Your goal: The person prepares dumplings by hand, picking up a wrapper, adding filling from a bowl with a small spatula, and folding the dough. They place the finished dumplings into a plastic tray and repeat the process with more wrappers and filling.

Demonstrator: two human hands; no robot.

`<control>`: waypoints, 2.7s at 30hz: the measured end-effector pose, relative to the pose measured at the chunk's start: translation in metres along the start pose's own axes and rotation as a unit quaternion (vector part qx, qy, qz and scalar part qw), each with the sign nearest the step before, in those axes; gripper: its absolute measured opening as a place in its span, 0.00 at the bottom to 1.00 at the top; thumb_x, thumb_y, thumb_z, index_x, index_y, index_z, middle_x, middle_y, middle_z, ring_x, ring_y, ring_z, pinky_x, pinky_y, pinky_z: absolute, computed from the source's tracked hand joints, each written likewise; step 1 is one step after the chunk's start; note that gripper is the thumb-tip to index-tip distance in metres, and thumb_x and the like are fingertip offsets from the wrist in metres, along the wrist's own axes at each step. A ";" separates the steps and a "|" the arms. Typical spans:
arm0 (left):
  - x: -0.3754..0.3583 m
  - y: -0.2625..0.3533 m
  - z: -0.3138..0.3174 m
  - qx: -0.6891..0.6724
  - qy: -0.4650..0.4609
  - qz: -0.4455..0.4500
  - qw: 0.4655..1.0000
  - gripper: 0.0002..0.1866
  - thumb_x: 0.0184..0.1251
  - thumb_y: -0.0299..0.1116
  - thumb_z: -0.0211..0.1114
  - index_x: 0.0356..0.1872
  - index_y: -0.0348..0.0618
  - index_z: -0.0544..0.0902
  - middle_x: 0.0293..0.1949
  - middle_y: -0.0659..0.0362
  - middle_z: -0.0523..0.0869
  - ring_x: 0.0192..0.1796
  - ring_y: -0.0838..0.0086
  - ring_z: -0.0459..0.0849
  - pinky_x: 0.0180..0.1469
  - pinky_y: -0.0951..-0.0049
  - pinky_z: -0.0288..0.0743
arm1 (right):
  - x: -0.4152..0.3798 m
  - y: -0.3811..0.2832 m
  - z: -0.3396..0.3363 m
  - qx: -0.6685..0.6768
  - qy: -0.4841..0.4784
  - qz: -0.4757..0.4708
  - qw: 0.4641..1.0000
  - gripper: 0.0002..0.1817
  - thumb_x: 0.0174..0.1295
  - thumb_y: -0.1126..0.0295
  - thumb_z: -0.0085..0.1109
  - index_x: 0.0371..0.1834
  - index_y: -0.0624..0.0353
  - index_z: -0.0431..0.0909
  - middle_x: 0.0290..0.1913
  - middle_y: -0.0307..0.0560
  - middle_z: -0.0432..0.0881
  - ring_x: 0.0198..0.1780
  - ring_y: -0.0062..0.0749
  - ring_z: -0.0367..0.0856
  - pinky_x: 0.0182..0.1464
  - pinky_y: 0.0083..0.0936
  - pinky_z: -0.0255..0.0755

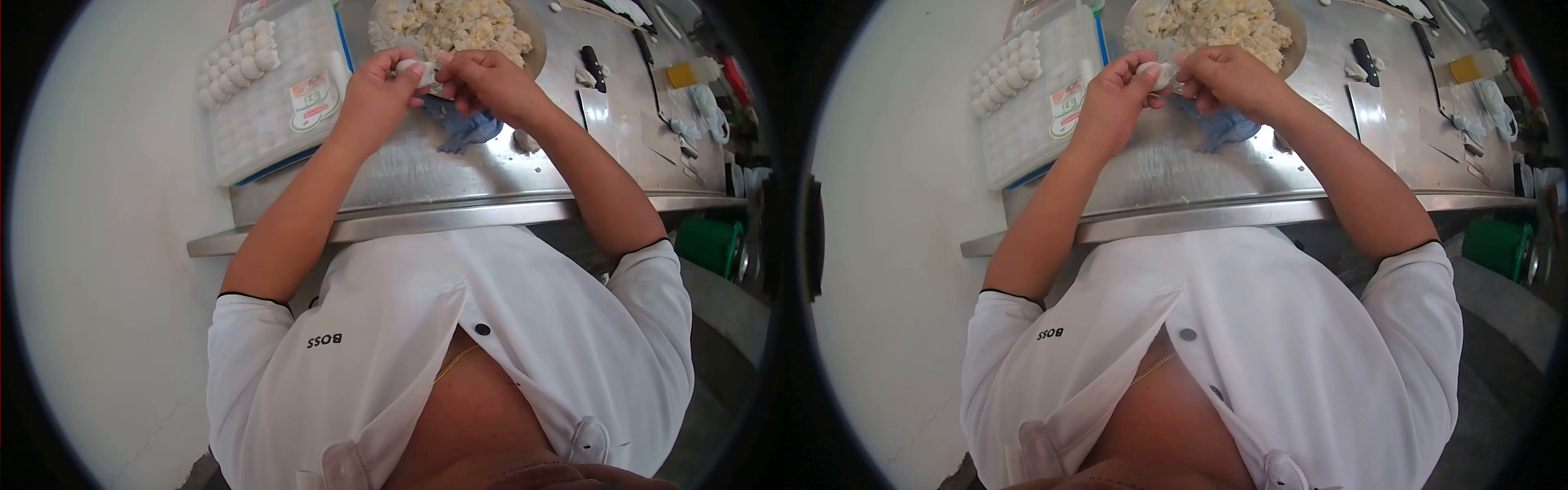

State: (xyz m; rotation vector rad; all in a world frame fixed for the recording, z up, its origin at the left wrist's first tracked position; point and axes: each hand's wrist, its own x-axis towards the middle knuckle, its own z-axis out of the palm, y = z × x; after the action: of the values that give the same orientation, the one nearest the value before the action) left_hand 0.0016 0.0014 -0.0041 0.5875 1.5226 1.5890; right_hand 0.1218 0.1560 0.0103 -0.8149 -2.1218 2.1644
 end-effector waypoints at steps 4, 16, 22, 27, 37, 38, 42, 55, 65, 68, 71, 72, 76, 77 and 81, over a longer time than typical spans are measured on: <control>-0.004 -0.001 0.005 0.154 0.004 0.142 0.978 0.15 0.74 0.34 0.58 0.56 0.37 0.76 0.44 0.56 0.84 0.43 0.73 0.85 0.45 0.76 0.79 | 0.002 0.007 0.005 0.107 -0.034 -0.020 0.994 0.16 0.66 0.58 0.61 0.38 0.63 0.80 0.32 0.42 0.81 0.27 0.21 0.77 0.33 0.21 0.75; 0.006 0.001 -0.013 -0.169 -0.159 -0.096 0.968 0.18 0.79 0.40 0.51 0.54 0.33 0.75 0.48 0.50 0.83 0.45 0.66 0.86 0.45 0.68 0.81 | -0.001 0.000 0.002 -0.069 0.003 -0.095 0.993 0.11 0.63 0.65 0.62 0.39 0.62 0.83 0.27 0.38 0.81 0.27 0.17 0.77 0.32 0.18 0.73; 0.006 -0.002 -0.011 -0.163 -0.143 -0.095 0.971 0.19 0.78 0.41 0.52 0.52 0.33 0.76 0.47 0.51 0.83 0.44 0.67 0.86 0.43 0.70 0.82 | 0.000 0.006 0.002 -0.053 -0.014 -0.095 0.994 0.11 0.64 0.65 0.61 0.39 0.63 0.83 0.27 0.38 0.81 0.27 0.18 0.77 0.33 0.17 0.72; 0.009 -0.004 -0.012 -0.164 -0.130 -0.101 0.973 0.18 0.78 0.41 0.53 0.52 0.33 0.77 0.46 0.52 0.84 0.43 0.69 0.85 0.42 0.71 0.81 | 0.001 0.002 0.000 -0.056 -0.026 -0.071 0.996 0.12 0.65 0.65 0.60 0.41 0.64 0.83 0.30 0.40 0.82 0.29 0.19 0.78 0.34 0.18 0.73; 0.008 0.001 -0.012 -0.129 -0.131 -0.091 0.979 0.16 0.77 0.41 0.56 0.48 0.35 0.78 0.43 0.54 0.85 0.37 0.73 0.84 0.38 0.74 0.78 | 0.011 0.016 -0.001 0.125 -0.064 -0.040 0.989 0.12 0.69 0.64 0.58 0.44 0.63 0.80 0.32 0.39 0.81 0.29 0.20 0.78 0.35 0.20 0.77; 0.008 0.001 -0.012 -0.128 -0.129 -0.093 0.979 0.16 0.76 0.41 0.57 0.48 0.36 0.78 0.42 0.54 0.85 0.37 0.73 0.84 0.38 0.74 0.78 | 0.010 0.015 0.001 0.093 -0.056 -0.058 0.992 0.13 0.69 0.63 0.59 0.43 0.62 0.80 0.31 0.39 0.80 0.28 0.19 0.78 0.34 0.19 0.77; 0.010 -0.001 -0.014 -0.112 -0.118 -0.103 0.981 0.15 0.75 0.41 0.58 0.48 0.37 0.78 0.41 0.55 0.84 0.37 0.73 0.84 0.37 0.75 0.78 | 0.007 0.010 0.000 -0.071 -0.062 -0.095 0.991 0.11 0.70 0.63 0.57 0.42 0.59 0.80 0.32 0.35 0.78 0.28 0.16 0.75 0.33 0.18 0.74; 0.004 0.018 -0.022 -0.168 -0.057 -0.074 0.981 0.18 0.76 0.39 0.55 0.51 0.31 0.76 0.44 0.49 0.83 0.42 0.65 0.86 0.45 0.66 0.82 | -0.001 0.006 0.029 -0.395 0.088 -0.348 0.846 0.21 0.59 0.70 0.63 0.58 0.51 0.76 0.51 0.51 0.78 0.52 0.49 0.80 0.51 0.36 0.76; -0.011 0.075 -0.086 0.060 0.088 -0.019 0.994 0.20 0.74 0.42 0.57 0.49 0.31 0.79 0.37 0.51 0.85 0.34 0.67 0.87 0.35 0.73 0.80 | 0.060 -0.067 0.083 -0.285 0.030 -0.328 0.900 0.17 0.60 0.63 0.64 0.48 0.63 0.79 0.37 0.49 0.83 0.38 0.39 0.83 0.42 0.31 0.77; -0.002 0.065 -0.130 0.060 0.175 -0.022 0.982 0.20 0.73 0.44 0.57 0.49 0.33 0.79 0.36 0.52 0.85 0.31 0.69 0.86 0.32 0.73 0.78 | 0.115 -0.082 0.111 -0.214 -0.036 -0.214 0.952 0.19 0.59 0.59 0.64 0.45 0.64 0.80 0.32 0.48 0.84 0.34 0.33 0.83 0.38 0.30 0.77; 0.004 0.062 -0.147 0.096 0.238 -0.016 0.966 0.22 0.72 0.46 0.59 0.48 0.33 0.80 0.35 0.53 0.85 0.27 0.72 0.84 0.28 0.73 0.75 | 0.183 -0.085 0.135 -0.239 -0.018 -0.188 0.952 0.17 0.62 0.60 0.61 0.45 0.63 0.80 0.34 0.42 0.83 0.32 0.23 0.81 0.35 0.23 0.75; 0.002 0.062 -0.150 0.129 0.240 -0.011 0.962 0.23 0.70 0.47 0.60 0.47 0.32 0.81 0.34 0.54 0.85 0.26 0.73 0.83 0.27 0.72 0.74 | 0.209 -0.080 0.140 -0.326 0.020 -0.249 0.912 0.17 0.57 0.60 0.61 0.39 0.65 0.83 0.35 0.55 0.84 0.38 0.42 0.82 0.41 0.34 0.76; 0.005 0.056 -0.148 0.230 0.225 0.011 0.947 0.24 0.69 0.48 0.62 0.45 0.30 0.82 0.30 0.56 0.84 0.27 0.75 0.83 0.29 0.73 0.74 | 0.268 -0.076 0.159 -0.451 0.129 -0.282 0.837 0.15 0.52 0.65 0.57 0.30 0.68 0.85 0.34 0.70 0.82 0.40 0.63 0.83 0.46 0.47 0.76; 0.007 0.048 -0.147 0.266 0.221 0.041 0.937 0.24 0.68 0.48 0.62 0.44 0.29 0.82 0.29 0.54 0.85 0.28 0.73 0.83 0.31 0.71 0.75 | 0.279 -0.072 0.162 -0.453 0.123 -0.278 0.838 0.15 0.52 0.65 0.57 0.30 0.68 0.85 0.34 0.70 0.82 0.40 0.63 0.83 0.46 0.47 0.76; 0.003 0.045 -0.137 0.380 0.228 0.104 0.890 0.25 0.67 0.47 0.63 0.43 0.28 0.82 0.28 0.49 0.86 0.31 0.65 0.85 0.37 0.67 0.78 | 0.292 -0.065 0.173 -0.462 0.126 -0.270 0.835 0.16 0.52 0.65 0.57 0.28 0.71 0.84 0.33 0.71 0.82 0.39 0.63 0.83 0.46 0.48 0.76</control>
State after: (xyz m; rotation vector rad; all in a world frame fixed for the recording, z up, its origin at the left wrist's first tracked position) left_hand -0.1211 -0.0707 0.0180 0.8564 2.5505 1.2885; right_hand -0.2162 0.1041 -0.0412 -0.3497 -2.7349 0.6610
